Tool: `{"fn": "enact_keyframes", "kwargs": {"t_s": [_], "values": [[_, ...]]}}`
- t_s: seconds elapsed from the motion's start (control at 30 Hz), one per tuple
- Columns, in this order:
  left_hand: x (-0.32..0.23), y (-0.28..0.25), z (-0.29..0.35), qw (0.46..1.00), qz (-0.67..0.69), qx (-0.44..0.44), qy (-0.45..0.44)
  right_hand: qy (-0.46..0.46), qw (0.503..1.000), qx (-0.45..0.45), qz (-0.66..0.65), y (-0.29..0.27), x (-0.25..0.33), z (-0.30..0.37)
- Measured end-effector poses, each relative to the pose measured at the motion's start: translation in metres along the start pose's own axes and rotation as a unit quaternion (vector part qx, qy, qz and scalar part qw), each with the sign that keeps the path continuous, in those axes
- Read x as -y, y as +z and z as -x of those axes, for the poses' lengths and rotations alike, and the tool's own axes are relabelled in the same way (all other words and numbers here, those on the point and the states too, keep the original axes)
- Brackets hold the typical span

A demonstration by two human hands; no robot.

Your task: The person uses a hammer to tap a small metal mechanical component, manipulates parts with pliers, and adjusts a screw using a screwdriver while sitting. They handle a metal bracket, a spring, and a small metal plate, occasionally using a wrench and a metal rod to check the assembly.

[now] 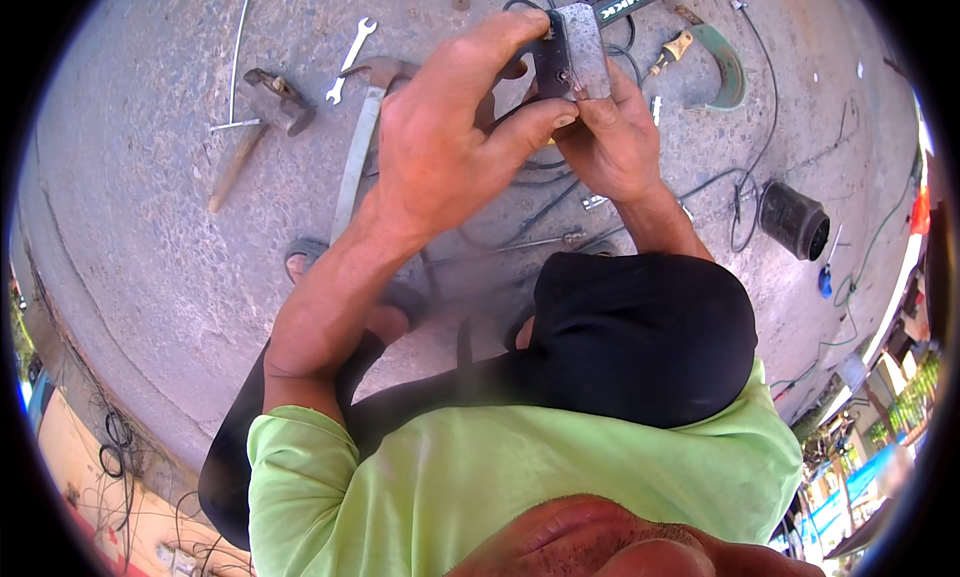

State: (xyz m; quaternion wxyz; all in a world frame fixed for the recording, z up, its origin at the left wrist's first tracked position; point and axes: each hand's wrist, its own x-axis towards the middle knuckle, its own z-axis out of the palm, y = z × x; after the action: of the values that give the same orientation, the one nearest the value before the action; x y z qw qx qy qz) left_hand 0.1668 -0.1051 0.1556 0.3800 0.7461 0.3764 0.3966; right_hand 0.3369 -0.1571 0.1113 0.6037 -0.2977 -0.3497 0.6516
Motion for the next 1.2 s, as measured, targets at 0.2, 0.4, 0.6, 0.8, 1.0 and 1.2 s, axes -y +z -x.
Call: {"fn": "enact_keyframes", "kwargs": {"t_s": [0.2, 0.4, 0.6, 0.8, 1.0, 1.2], "values": [[0.004, -0.001, 0.001, 1.0, 0.0, 0.017, 0.019, -0.012, 1.0, 0.004, 0.0, -0.004, -0.005, -0.001], [0.009, 0.003, 0.004, 0.997, 0.066, 0.029, -0.021, -0.069, 0.989, -0.08, 0.107, 0.008, -0.011, -0.002], [0.016, 0.01, 0.007, 0.984, 0.156, 0.034, -0.079, -0.062, 0.962, -0.082, 0.252, 0.002, -0.007, 0.002], [0.014, 0.008, 0.01, 0.985, 0.124, 0.062, -0.1, -0.091, 0.95, -0.13, 0.269, 0.015, -0.01, -0.003], [0.023, 0.018, 0.014, 0.996, 0.06, 0.048, -0.042, -0.075, 0.949, -0.132, 0.277, 0.013, -0.011, -0.006], [0.027, 0.016, 0.006, 0.999, -0.001, 0.032, 0.025, -0.059, 0.951, -0.146, 0.264, 0.015, -0.011, -0.011]]}}
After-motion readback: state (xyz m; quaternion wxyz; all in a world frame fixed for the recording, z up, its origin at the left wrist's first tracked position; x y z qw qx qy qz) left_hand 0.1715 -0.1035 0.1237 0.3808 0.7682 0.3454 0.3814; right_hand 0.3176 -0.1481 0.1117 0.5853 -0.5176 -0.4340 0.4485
